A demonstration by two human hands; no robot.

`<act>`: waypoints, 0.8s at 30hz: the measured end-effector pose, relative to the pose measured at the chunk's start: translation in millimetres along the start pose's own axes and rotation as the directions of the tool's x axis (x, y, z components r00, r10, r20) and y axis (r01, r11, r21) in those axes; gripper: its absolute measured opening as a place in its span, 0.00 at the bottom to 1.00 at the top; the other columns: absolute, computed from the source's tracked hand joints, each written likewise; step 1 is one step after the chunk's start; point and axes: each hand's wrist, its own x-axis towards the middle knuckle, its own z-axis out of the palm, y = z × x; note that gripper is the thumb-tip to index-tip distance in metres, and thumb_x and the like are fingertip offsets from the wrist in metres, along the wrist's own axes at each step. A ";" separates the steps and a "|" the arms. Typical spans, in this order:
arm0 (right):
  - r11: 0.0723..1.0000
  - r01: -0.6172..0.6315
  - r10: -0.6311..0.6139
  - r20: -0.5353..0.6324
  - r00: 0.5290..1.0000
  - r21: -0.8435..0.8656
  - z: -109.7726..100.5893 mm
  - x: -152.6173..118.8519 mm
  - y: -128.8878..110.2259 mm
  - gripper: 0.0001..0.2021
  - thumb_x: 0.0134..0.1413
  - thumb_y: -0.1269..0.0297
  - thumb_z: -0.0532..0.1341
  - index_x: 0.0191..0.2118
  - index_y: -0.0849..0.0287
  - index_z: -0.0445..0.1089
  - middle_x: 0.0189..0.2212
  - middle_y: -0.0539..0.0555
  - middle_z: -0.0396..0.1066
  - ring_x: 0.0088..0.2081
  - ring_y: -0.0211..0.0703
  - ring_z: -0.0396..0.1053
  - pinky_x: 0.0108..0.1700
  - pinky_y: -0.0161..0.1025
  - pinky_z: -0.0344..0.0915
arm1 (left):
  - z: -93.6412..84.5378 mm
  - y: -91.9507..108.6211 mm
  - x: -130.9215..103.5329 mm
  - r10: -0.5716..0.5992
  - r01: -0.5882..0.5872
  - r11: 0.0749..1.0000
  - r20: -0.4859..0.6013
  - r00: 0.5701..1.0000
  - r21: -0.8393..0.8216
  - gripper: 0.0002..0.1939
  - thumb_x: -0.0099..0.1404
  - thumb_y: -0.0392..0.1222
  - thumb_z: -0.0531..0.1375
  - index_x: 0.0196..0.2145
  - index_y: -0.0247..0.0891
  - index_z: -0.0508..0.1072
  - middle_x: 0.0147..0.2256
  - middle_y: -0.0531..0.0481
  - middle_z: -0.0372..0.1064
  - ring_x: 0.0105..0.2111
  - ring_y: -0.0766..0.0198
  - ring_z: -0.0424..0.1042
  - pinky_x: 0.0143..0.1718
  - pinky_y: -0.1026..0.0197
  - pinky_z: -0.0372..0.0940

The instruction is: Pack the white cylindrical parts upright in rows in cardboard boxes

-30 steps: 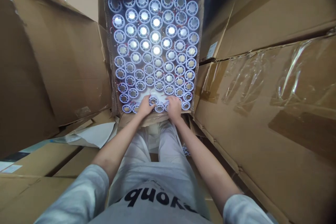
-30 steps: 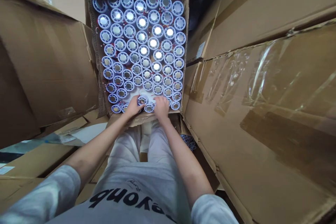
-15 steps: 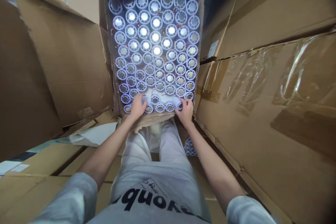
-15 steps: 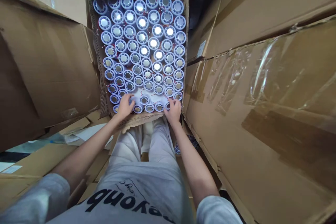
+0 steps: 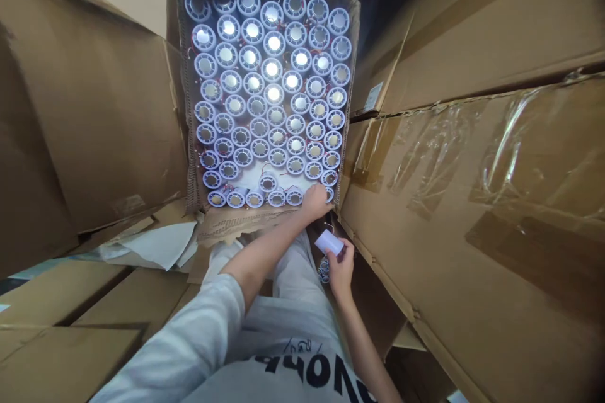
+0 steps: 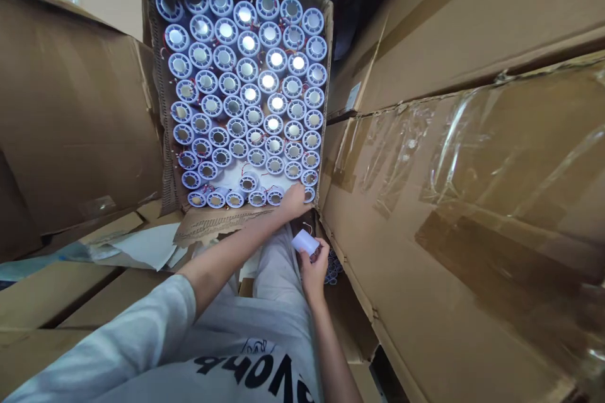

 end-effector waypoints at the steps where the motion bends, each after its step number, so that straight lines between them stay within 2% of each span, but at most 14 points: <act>1: 1.000 -0.016 0.016 -0.001 1.000 0.019 -1.6 0.6 -0.5 0.22 0.42 0.55 0.61 0.44 0.57 0.59 0.36 0.54 0.68 0.34 0.44 0.67 0.36 0.41 0.65 | 5.3 3.0 3.9 -0.080 0.078 0.994 -0.021 0.997 -0.075 0.24 0.55 0.44 0.65 0.45 0.29 0.63 0.46 0.32 0.63 0.49 0.47 0.64 0.49 0.50 0.60; 3: 0.998 -0.042 0.042 0.008 0.999 0.043 -2.8 2.9 -2.6 0.22 0.41 0.54 0.61 0.44 0.57 0.59 0.36 0.54 0.68 0.35 0.45 0.67 0.37 0.41 0.65 | 12.4 3.2 8.5 -0.217 0.204 0.954 -0.036 0.976 -0.221 0.33 0.50 0.46 0.69 0.47 0.30 0.60 0.47 0.32 0.62 0.49 0.47 0.65 0.48 0.51 0.60; 4: 0.997 -0.048 0.048 0.014 0.999 0.052 -2.6 4.7 -4.2 0.23 0.41 0.54 0.61 0.44 0.57 0.59 0.37 0.54 0.68 0.36 0.45 0.67 0.38 0.42 0.65 | 14.6 1.1 9.6 -0.248 0.230 0.935 -0.035 0.968 -0.272 0.34 0.49 0.45 0.70 0.48 0.31 0.59 0.48 0.33 0.61 0.50 0.47 0.65 0.48 0.51 0.61; 8: 0.997 -0.020 0.014 0.073 0.997 0.080 0.5 16.1 -14.8 0.23 0.43 0.55 0.58 0.47 0.57 0.59 0.44 0.57 0.66 0.41 0.47 0.67 0.41 0.43 0.65 | 16.0 -10.4 8.8 -0.198 0.178 0.928 -0.030 0.980 -0.328 0.24 0.55 0.37 0.66 0.46 0.34 0.61 0.49 0.36 0.60 0.49 0.50 0.66 0.48 0.54 0.61; 12: 0.998 0.064 -0.060 0.142 0.988 -0.024 3.0 34.8 -33.7 0.20 0.44 0.58 0.55 0.46 0.58 0.59 0.41 0.56 0.66 0.40 0.47 0.65 0.43 0.44 0.64 | 10.2 -16.0 1.1 -0.170 0.153 0.930 -0.021 0.985 -0.333 0.16 0.59 0.32 0.59 0.45 0.36 0.63 0.48 0.38 0.62 0.48 0.53 0.67 0.48 0.55 0.61; 16: 0.937 0.202 -0.152 0.185 0.971 -0.286 13.1 59.9 -61.2 0.14 0.46 0.61 0.52 0.40 0.58 0.61 0.38 0.56 0.65 0.40 0.48 0.64 0.45 0.44 0.62 | -7.1 -27.7 -17.9 -0.177 0.119 0.909 -0.111 0.978 -0.400 0.16 0.59 0.32 0.58 0.45 0.35 0.63 0.46 0.40 0.65 0.50 0.53 0.65 0.51 0.53 0.60; 18: 0.870 0.259 -0.180 0.217 0.959 -0.420 25.2 73.4 -77.6 0.10 0.48 0.64 0.51 0.37 0.58 0.62 0.39 0.57 0.64 0.40 0.48 0.63 0.43 0.42 0.62 | -20.4 -39.1 -29.9 -0.180 0.078 0.886 -0.183 0.967 -0.458 0.17 0.58 0.33 0.59 0.46 0.36 0.63 0.45 0.41 0.66 0.49 0.53 0.65 0.51 0.51 0.60; 20: 0.789 0.259 -0.147 0.239 0.960 -0.558 42.2 87.0 -93.8 0.10 0.51 0.65 0.49 0.36 0.57 0.65 0.39 0.57 0.64 0.39 0.47 0.64 0.41 0.41 0.62 | -34.3 -53.4 -41.6 -0.211 0.058 0.850 -0.237 0.948 -0.523 0.17 0.57 0.35 0.60 0.45 0.37 0.64 0.43 0.43 0.68 0.47 0.54 0.67 0.51 0.50 0.61; 22: 0.716 0.218 -0.083 0.228 0.970 -0.663 62.7 100.5 -106.8 0.14 0.55 0.63 0.49 0.44 0.56 0.66 0.40 0.57 0.64 0.38 0.48 0.65 0.39 0.42 0.62 | -47.2 -69.0 -52.7 -0.272 0.062 0.781 -0.249 0.929 -0.621 0.17 0.56 0.38 0.60 0.44 0.37 0.64 0.42 0.45 0.69 0.44 0.54 0.69 0.49 0.50 0.63; 24: 0.667 0.189 -0.045 0.214 0.976 -0.721 83.6 113.2 -114.5 0.21 0.56 0.59 0.52 0.56 0.55 0.60 0.44 0.59 0.63 0.39 0.50 0.67 0.40 0.44 0.62 | -58.7 -83.9 -63.7 -0.319 0.042 0.651 -0.224 0.921 -0.758 0.23 0.55 0.44 0.61 0.47 0.38 0.62 0.44 0.43 0.68 0.42 0.55 0.70 0.45 0.50 0.66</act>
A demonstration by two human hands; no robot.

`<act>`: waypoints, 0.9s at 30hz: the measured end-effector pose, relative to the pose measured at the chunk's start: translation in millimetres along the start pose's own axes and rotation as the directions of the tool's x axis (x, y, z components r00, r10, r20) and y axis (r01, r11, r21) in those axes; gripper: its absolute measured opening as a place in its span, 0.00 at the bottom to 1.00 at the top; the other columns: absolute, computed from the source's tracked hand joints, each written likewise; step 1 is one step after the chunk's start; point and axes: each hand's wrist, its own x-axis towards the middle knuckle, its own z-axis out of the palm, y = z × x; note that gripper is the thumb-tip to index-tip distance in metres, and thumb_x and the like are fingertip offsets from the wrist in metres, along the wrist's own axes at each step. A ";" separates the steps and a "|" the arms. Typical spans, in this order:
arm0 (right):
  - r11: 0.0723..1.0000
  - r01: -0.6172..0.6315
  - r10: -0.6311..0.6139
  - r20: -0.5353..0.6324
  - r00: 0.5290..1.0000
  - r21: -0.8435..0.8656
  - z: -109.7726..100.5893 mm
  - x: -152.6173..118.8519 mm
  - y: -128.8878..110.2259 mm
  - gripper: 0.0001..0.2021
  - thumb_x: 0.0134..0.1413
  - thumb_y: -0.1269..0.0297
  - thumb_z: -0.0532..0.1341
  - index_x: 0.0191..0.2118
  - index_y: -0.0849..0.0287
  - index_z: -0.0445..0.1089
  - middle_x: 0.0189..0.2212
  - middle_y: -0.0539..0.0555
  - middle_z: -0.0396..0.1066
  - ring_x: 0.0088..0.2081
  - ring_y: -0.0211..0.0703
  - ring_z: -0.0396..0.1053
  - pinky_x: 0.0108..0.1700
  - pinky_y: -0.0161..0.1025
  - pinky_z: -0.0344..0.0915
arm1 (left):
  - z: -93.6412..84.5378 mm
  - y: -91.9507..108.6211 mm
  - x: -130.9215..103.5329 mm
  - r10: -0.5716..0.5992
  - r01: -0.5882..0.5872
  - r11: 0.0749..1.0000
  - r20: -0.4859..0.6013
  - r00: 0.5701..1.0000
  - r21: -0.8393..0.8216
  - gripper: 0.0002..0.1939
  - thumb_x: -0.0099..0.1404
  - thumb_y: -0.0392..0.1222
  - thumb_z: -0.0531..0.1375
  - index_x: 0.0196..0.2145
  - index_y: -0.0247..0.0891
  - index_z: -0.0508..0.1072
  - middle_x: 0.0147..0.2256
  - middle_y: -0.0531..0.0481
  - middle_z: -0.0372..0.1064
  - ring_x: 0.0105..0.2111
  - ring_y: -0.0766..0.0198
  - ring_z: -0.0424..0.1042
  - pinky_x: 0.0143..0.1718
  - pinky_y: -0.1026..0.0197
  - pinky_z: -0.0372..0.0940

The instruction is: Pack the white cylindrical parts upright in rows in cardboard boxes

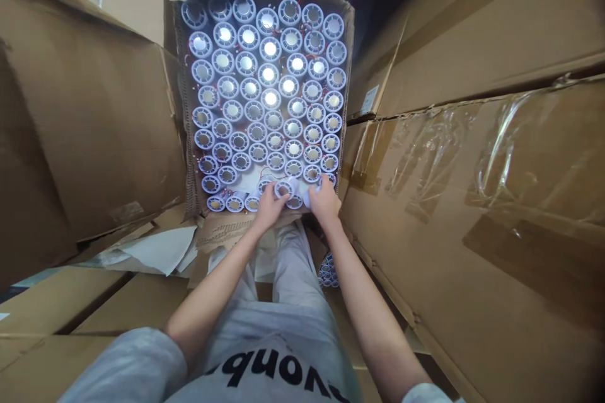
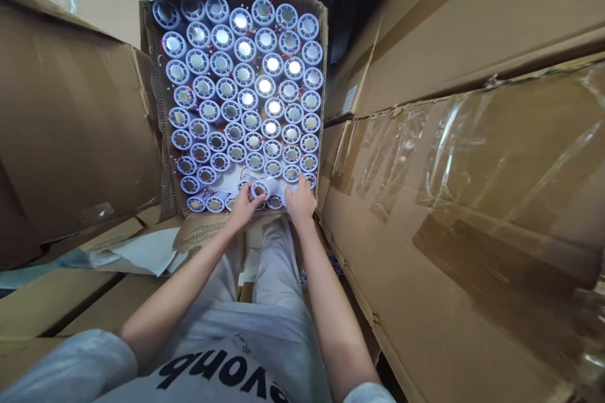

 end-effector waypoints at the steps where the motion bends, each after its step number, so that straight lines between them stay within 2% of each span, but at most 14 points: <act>1: 1.000 -0.002 0.002 0.002 1.000 -0.024 4.3 7.8 -7.0 0.26 0.56 0.58 0.54 0.60 0.54 0.55 0.46 0.61 0.61 0.39 0.52 0.68 0.40 0.45 0.62 | -10.2 -0.5 -1.9 -0.019 0.020 0.994 0.011 1.000 -0.105 0.27 0.55 0.48 0.60 0.50 0.39 0.59 0.46 0.43 0.67 0.43 0.55 0.71 0.44 0.50 0.67; 4: 0.998 -0.007 0.005 -0.032 0.999 -0.060 16.6 25.5 -19.6 0.35 0.54 0.56 0.59 0.65 0.53 0.46 0.49 0.65 0.56 0.38 0.53 0.70 0.40 0.47 0.63 | -37.7 1.4 -9.6 -0.059 0.088 0.937 0.095 0.994 -0.338 0.35 0.55 0.55 0.59 0.56 0.43 0.51 0.52 0.41 0.63 0.45 0.55 0.71 0.43 0.51 0.68; 7: 0.998 -0.034 0.029 -0.084 0.996 -0.060 23.7 31.9 -21.9 0.35 0.54 0.59 0.59 0.66 0.50 0.45 0.50 0.66 0.53 0.37 0.53 0.70 0.40 0.48 0.63 | -56.8 7.2 -17.1 -0.095 0.161 0.879 0.166 0.981 -0.448 0.32 0.57 0.55 0.55 0.57 0.45 0.51 0.55 0.42 0.62 0.45 0.55 0.72 0.45 0.48 0.67; 9: 0.996 -0.035 0.025 -0.115 0.993 -0.083 26.8 29.8 -19.6 0.33 0.56 0.61 0.57 0.66 0.49 0.46 0.51 0.65 0.53 0.38 0.52 0.70 0.40 0.47 0.64 | -62.3 10.8 -19.4 -0.106 0.180 0.850 0.173 0.979 -0.495 0.28 0.59 0.55 0.51 0.55 0.45 0.54 0.54 0.42 0.62 0.44 0.54 0.72 0.44 0.47 0.68; 11: 0.991 -0.007 -0.014 -0.158 0.987 -0.133 30.9 23.8 -15.1 0.32 0.57 0.64 0.56 0.66 0.48 0.47 0.54 0.66 0.52 0.40 0.52 0.69 0.39 0.46 0.64 | -61.3 12.7 -18.4 -0.137 0.203 0.840 0.165 0.977 -0.503 0.27 0.60 0.57 0.48 0.53 0.43 0.57 0.52 0.42 0.65 0.43 0.54 0.72 0.42 0.47 0.69; 13: 0.980 0.052 -0.089 -0.184 0.979 -0.194 36.9 16.3 -9.5 0.30 0.56 0.66 0.55 0.65 0.48 0.50 0.58 0.66 0.50 0.44 0.53 0.67 0.41 0.46 0.64 | -55.2 13.1 -14.7 -0.204 0.245 0.831 0.137 0.969 -0.499 0.26 0.58 0.57 0.49 0.50 0.41 0.60 0.48 0.42 0.67 0.41 0.55 0.72 0.38 0.50 0.70; 17: 0.951 0.161 -0.196 -0.110 0.975 -0.265 49.1 7.3 -0.9 0.27 0.57 0.69 0.53 0.63 0.51 0.54 0.59 0.64 0.53 0.47 0.54 0.64 0.42 0.46 0.63 | -39.6 13.7 -5.7 -0.287 0.297 0.802 0.102 0.953 -0.518 0.23 0.52 0.53 0.57 0.42 0.39 0.62 0.41 0.45 0.68 0.38 0.58 0.70 0.34 0.56 0.69; 21: 0.946 0.163 -0.182 -0.041 0.983 -0.281 53.4 13.4 -0.1 0.28 0.58 0.69 0.53 0.64 0.47 0.52 0.58 0.61 0.57 0.46 0.53 0.64 0.40 0.45 0.63 | -31.8 16.8 0.2 -0.261 0.283 0.835 0.113 0.959 -0.472 0.22 0.46 0.47 0.60 0.39 0.41 0.62 0.35 0.52 0.66 0.32 0.63 0.68 0.29 0.62 0.65; 24: 0.963 0.140 -0.153 -0.041 0.987 -0.232 52.3 18.1 1.1 0.29 0.57 0.66 0.55 0.64 0.48 0.52 0.52 0.61 0.64 0.45 0.53 0.64 0.40 0.44 0.63 | -29.7 15.9 5.5 -0.298 0.302 0.859 0.076 0.951 -0.413 0.19 0.46 0.48 0.61 0.35 0.41 0.62 0.30 0.55 0.64 0.27 0.65 0.65 0.27 0.63 0.62; 27: 0.982 0.150 -0.160 -0.081 0.984 -0.116 48.2 11.2 8.3 0.27 0.57 0.61 0.57 0.62 0.53 0.54 0.49 0.61 0.66 0.47 0.53 0.64 0.42 0.43 0.63 | -27.9 13.6 12.7 -0.240 0.232 0.953 -0.016 0.971 -0.197 0.14 0.51 0.52 0.60 0.29 0.40 0.63 0.28 0.54 0.63 0.28 0.63 0.65 0.31 0.61 0.62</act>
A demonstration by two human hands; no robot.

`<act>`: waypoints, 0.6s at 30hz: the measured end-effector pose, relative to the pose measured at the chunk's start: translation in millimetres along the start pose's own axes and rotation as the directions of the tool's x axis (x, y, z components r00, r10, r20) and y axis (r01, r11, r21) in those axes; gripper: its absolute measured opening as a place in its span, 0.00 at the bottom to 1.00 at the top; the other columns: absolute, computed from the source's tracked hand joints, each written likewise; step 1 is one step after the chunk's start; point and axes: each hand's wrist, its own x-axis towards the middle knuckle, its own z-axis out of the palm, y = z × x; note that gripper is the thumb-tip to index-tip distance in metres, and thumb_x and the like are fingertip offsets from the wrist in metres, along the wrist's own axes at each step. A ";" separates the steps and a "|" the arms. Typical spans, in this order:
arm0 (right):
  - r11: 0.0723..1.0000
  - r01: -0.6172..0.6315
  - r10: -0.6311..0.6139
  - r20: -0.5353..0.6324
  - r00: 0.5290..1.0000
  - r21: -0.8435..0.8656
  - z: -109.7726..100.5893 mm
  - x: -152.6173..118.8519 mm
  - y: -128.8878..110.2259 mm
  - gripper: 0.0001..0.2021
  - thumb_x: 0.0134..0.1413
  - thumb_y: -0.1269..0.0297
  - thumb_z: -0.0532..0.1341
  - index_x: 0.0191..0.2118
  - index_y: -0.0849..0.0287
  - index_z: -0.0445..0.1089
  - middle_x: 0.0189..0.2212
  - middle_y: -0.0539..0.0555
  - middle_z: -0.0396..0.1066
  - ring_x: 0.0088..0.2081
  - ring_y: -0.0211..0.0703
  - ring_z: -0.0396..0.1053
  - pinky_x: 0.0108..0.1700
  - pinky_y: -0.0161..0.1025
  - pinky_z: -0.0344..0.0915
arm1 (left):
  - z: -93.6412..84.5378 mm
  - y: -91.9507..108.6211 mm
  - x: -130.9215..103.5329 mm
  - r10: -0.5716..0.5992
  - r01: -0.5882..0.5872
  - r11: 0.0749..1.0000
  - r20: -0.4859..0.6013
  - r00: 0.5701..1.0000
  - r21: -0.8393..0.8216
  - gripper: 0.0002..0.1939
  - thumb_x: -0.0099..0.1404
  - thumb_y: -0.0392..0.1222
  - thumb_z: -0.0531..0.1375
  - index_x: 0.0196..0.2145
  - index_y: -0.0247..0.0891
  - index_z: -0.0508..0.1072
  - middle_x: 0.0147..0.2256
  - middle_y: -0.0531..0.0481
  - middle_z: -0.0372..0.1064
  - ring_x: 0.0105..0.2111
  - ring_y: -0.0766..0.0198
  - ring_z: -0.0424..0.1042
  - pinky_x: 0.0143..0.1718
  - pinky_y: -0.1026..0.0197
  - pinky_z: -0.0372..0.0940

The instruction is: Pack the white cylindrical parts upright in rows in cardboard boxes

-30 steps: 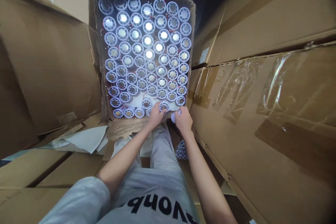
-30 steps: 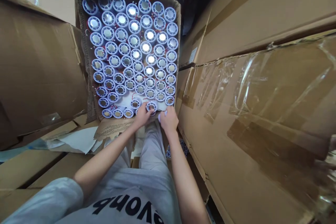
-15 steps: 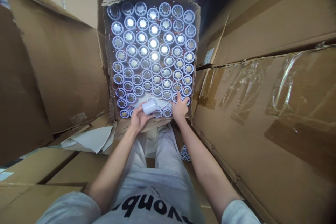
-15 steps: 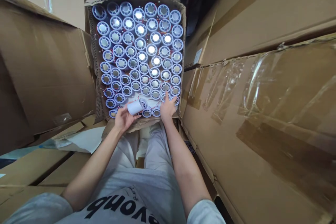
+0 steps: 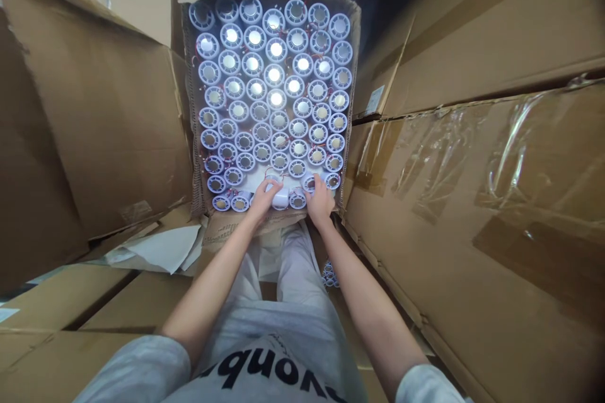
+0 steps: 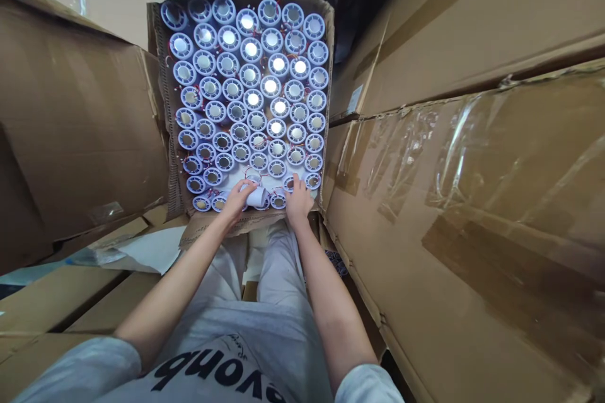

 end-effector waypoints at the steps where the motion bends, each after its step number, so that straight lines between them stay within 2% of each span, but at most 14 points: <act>1: 0.998 0.001 0.001 -0.032 0.999 0.060 -2.7 -5.8 3.3 0.28 0.57 0.59 0.56 0.62 0.56 0.54 0.50 0.61 0.65 0.48 0.53 0.64 0.44 0.43 0.62 | 1.8 0.8 2.1 0.059 -0.057 0.991 -0.011 0.998 0.120 0.13 0.53 0.51 0.59 0.28 0.40 0.64 0.28 0.53 0.64 0.30 0.62 0.66 0.33 0.60 0.62; 3: 0.982 -0.001 0.023 -0.115 0.993 0.191 -11.0 -21.6 11.3 0.29 0.57 0.55 0.55 0.61 0.59 0.52 0.53 0.61 0.63 0.51 0.52 0.63 0.47 0.42 0.61 | 9.6 5.0 4.3 0.180 -0.180 0.906 0.035 0.983 0.383 0.09 0.55 0.46 0.59 0.28 0.40 0.65 0.30 0.51 0.67 0.34 0.58 0.67 0.38 0.56 0.62; 6: 0.919 -0.033 0.139 -0.243 0.960 0.392 -29.1 -52.6 26.2 0.30 0.55 0.51 0.55 0.60 0.59 0.51 0.53 0.62 0.62 0.51 0.50 0.63 0.48 0.41 0.61 | 36.6 16.6 2.5 0.266 -0.348 0.648 0.227 0.937 0.678 0.06 0.57 0.40 0.59 0.33 0.40 0.67 0.36 0.46 0.70 0.39 0.53 0.68 0.41 0.54 0.61; 9: 0.810 -0.046 0.264 -0.294 0.919 0.584 -46.3 -87.4 43.9 0.32 0.51 0.49 0.58 0.58 0.60 0.52 0.50 0.62 0.64 0.48 0.49 0.66 0.48 0.42 0.62 | 78.9 26.6 0.3 0.242 -0.428 0.381 0.358 0.902 0.820 0.12 0.58 0.35 0.58 0.42 0.36 0.68 0.41 0.39 0.69 0.44 0.48 0.67 0.40 0.52 0.61; 11: 0.738 -0.068 0.323 -0.263 0.909 0.672 -53.2 -110.5 56.0 0.32 0.50 0.50 0.60 0.57 0.61 0.53 0.48 0.62 0.65 0.46 0.49 0.67 0.48 0.42 0.62 | 108.1 27.8 2.7 0.224 -0.438 0.262 0.387 0.894 0.860 0.15 0.59 0.31 0.55 0.45 0.32 0.67 0.43 0.34 0.68 0.44 0.46 0.66 0.39 0.51 0.61; 14: 0.689 -0.156 0.378 -0.168 0.910 0.708 -56.0 -141.7 71.3 0.31 0.47 0.51 0.61 0.55 0.60 0.56 0.45 0.61 0.67 0.43 0.48 0.68 0.46 0.43 0.63 | 143.1 19.9 12.6 0.224 -0.443 0.194 0.400 0.889 0.875 0.16 0.63 0.27 0.48 0.47 0.29 0.67 0.43 0.32 0.67 0.44 0.47 0.66 0.41 0.50 0.60; 18: 0.651 -0.225 0.389 -0.064 0.919 0.725 -50.6 -169.2 80.1 0.31 0.46 0.51 0.62 0.54 0.61 0.58 0.44 0.61 0.69 0.42 0.49 0.69 0.44 0.43 0.64 | 171.3 3.4 25.0 0.146 -0.447 0.132 0.428 0.892 0.885 0.22 0.64 0.26 0.41 0.50 0.29 0.67 0.45 0.30 0.66 0.45 0.45 0.65 0.41 0.43 0.60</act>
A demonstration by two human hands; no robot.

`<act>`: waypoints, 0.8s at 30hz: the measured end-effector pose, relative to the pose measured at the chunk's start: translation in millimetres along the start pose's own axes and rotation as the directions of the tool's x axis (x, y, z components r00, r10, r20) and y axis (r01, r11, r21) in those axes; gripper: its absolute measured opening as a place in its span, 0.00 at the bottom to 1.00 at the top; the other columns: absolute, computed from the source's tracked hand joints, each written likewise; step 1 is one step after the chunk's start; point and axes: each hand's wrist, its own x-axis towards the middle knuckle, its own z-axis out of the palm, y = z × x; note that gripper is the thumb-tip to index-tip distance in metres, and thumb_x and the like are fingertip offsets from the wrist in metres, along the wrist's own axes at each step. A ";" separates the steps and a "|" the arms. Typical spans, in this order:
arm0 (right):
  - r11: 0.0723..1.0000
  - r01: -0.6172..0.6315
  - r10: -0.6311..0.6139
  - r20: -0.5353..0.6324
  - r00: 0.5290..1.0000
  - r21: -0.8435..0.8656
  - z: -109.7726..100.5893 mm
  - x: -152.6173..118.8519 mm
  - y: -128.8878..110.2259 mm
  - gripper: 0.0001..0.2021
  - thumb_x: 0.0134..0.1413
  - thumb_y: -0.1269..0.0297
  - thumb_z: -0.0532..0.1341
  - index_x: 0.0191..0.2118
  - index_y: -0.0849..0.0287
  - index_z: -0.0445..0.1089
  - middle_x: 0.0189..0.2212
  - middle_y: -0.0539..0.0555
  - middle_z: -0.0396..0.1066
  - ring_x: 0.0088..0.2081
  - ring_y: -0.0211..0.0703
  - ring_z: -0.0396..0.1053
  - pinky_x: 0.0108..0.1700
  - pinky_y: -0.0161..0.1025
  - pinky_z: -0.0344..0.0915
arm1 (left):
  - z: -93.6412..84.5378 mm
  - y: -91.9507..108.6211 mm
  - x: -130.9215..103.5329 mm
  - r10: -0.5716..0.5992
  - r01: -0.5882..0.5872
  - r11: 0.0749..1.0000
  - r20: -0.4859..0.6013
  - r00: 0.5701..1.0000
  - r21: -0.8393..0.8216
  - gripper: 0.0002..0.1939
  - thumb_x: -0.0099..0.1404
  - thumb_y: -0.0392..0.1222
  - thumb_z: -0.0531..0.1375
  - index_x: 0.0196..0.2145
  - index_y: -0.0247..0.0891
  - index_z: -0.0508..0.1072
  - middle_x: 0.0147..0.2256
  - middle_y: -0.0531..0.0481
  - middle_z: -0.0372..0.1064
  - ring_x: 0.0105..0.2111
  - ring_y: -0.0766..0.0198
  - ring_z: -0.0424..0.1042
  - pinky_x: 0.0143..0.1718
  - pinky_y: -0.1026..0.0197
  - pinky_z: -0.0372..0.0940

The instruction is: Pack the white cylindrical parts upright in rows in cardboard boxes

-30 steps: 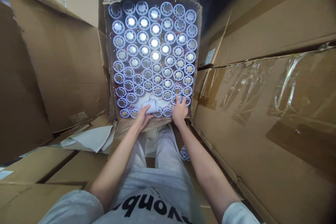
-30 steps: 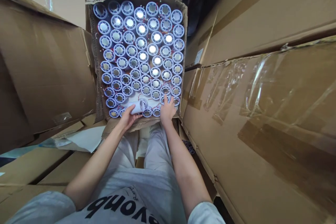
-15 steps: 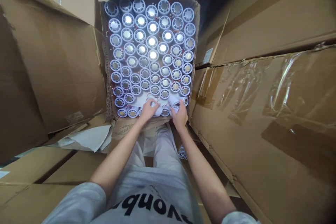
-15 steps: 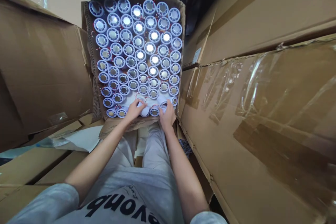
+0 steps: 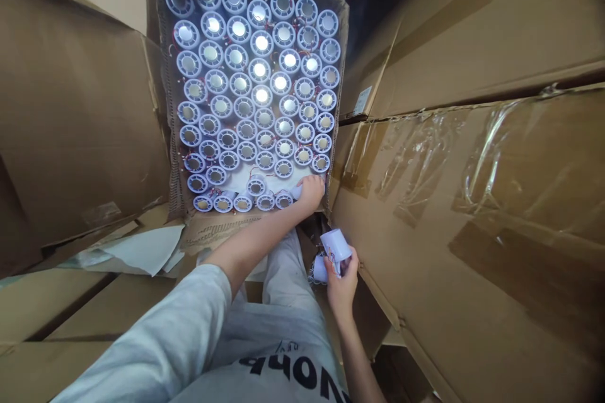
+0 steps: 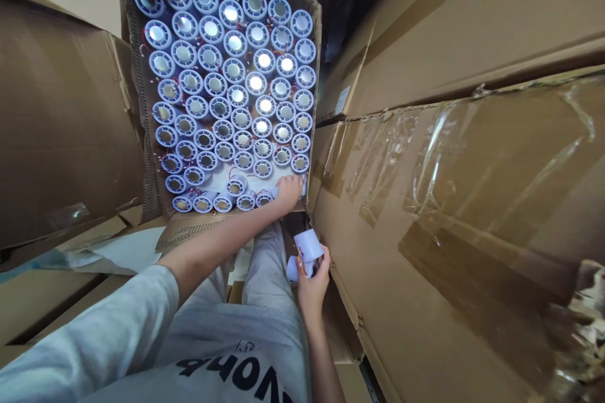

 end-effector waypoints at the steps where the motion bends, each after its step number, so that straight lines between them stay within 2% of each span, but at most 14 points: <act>1: 1.000 -0.022 0.022 0.004 1.000 0.010 0.3 -3.5 2.3 0.31 0.46 0.51 0.62 0.54 0.61 0.57 0.44 0.61 0.69 0.42 0.49 0.69 0.44 0.43 0.64 | 3.5 3.8 2.9 0.002 -0.003 0.999 0.025 1.000 0.038 0.23 0.64 0.26 0.41 0.51 0.29 0.66 0.45 0.30 0.66 0.46 0.44 0.65 0.40 0.42 0.61; 3: 0.997 -0.074 0.074 -0.002 0.997 0.030 3.2 -7.8 4.5 0.33 0.45 0.49 0.62 0.54 0.63 0.57 0.44 0.62 0.69 0.41 0.49 0.69 0.43 0.43 0.64 | 6.8 12.4 7.0 -0.012 0.000 0.991 0.087 0.996 0.131 0.23 0.63 0.26 0.43 0.53 0.27 0.65 0.45 0.29 0.66 0.46 0.43 0.65 0.38 0.42 0.62; 6: 0.989 -0.121 0.122 -0.011 0.992 0.081 9.2 -8.8 3.4 0.34 0.45 0.47 0.62 0.53 0.64 0.58 0.42 0.61 0.69 0.40 0.48 0.69 0.43 0.42 0.64 | 4.1 25.7 11.6 -0.040 -0.009 0.970 0.192 0.981 0.244 0.21 0.61 0.26 0.48 0.50 0.24 0.69 0.45 0.28 0.68 0.46 0.41 0.66 0.37 0.44 0.63; 9: 0.982 -0.135 0.140 -0.030 0.990 0.135 11.4 -6.6 -0.1 0.35 0.44 0.46 0.62 0.53 0.64 0.58 0.42 0.61 0.69 0.40 0.47 0.68 0.43 0.42 0.65 | -4.0 28.0 14.3 -0.051 0.002 0.977 0.221 0.974 0.213 0.18 0.60 0.27 0.51 0.46 0.25 0.72 0.46 0.29 0.68 0.49 0.40 0.65 0.40 0.42 0.63; 12: 0.964 -0.173 0.186 -0.050 0.981 0.202 7.2 -5.8 -4.6 0.34 0.43 0.45 0.61 0.52 0.63 0.59 0.42 0.60 0.68 0.41 0.48 0.68 0.44 0.43 0.66 | -19.0 8.1 6.1 -0.109 0.108 0.994 0.230 0.967 0.017 0.16 0.60 0.34 0.57 0.46 0.28 0.72 0.47 0.31 0.69 0.49 0.42 0.66 0.43 0.42 0.64; 14: 0.955 -0.183 0.205 -0.071 0.976 0.234 1.5 -7.3 -11.1 0.32 0.42 0.44 0.61 0.50 0.62 0.59 0.41 0.59 0.68 0.41 0.48 0.68 0.44 0.44 0.66 | -35.0 -15.6 -13.7 -0.139 0.161 0.983 0.222 0.965 -0.087 0.19 0.58 0.41 0.61 0.47 0.30 0.71 0.46 0.33 0.70 0.47 0.45 0.68 0.43 0.45 0.65; 16: 0.960 -0.149 0.171 -0.076 0.982 0.237 -5.1 -9.7 -24.6 0.32 0.42 0.44 0.61 0.49 0.61 0.60 0.40 0.58 0.68 0.41 0.48 0.68 0.44 0.45 0.67 | -56.6 -40.9 -50.4 -0.181 0.206 0.952 0.129 0.975 -0.227 0.23 0.58 0.47 0.62 0.49 0.32 0.70 0.47 0.37 0.70 0.48 0.48 0.69 0.46 0.49 0.65; 18: 0.972 -0.064 0.079 -0.058 0.995 0.227 -10.8 -11.4 -48.4 0.33 0.41 0.44 0.62 0.50 0.61 0.60 0.39 0.57 0.68 0.40 0.48 0.68 0.43 0.45 0.66 | -82.6 -61.6 -104.9 -0.247 0.204 0.868 -0.036 0.968 -0.453 0.25 0.59 0.50 0.61 0.52 0.36 0.68 0.50 0.40 0.69 0.51 0.52 0.67 0.50 0.52 0.63; 21: 0.964 0.137 -0.133 -0.031 0.991 0.230 -14.2 -11.7 -107.9 0.35 0.40 0.45 0.64 0.51 0.61 0.60 0.39 0.57 0.67 0.38 0.47 0.68 0.44 0.45 0.66 | -126.7 -79.8 -212.9 -0.332 0.065 0.704 -0.247 0.911 -0.707 0.28 0.56 0.46 0.64 0.53 0.36 0.66 0.53 0.43 0.67 0.54 0.56 0.65 0.56 0.55 0.58; 23: 0.918 0.307 -0.313 -0.018 0.950 0.252 -11.6 -13.7 -164.1 0.34 0.41 0.46 0.65 0.52 0.61 0.60 0.39 0.57 0.67 0.38 0.46 0.68 0.44 0.45 0.66 | -158.1 -85.6 -296.0 -0.396 0.012 0.589 -0.275 0.876 -0.808 0.30 0.53 0.45 0.66 0.53 0.38 0.67 0.54 0.44 0.66 0.54 0.55 0.64 0.58 0.53 0.56; 24: 0.876 0.398 -0.412 -0.006 0.911 0.270 -9.0 -17.0 -196.8 0.34 0.41 0.47 0.65 0.52 0.61 0.60 0.40 0.56 0.67 0.38 0.46 0.68 0.44 0.44 0.66 | -174.1 -87.6 -339.9 -0.414 -0.010 0.540 -0.276 0.868 -0.842 0.32 0.52 0.45 0.66 0.54 0.39 0.66 0.54 0.44 0.66 0.55 0.54 0.63 0.58 0.52 0.55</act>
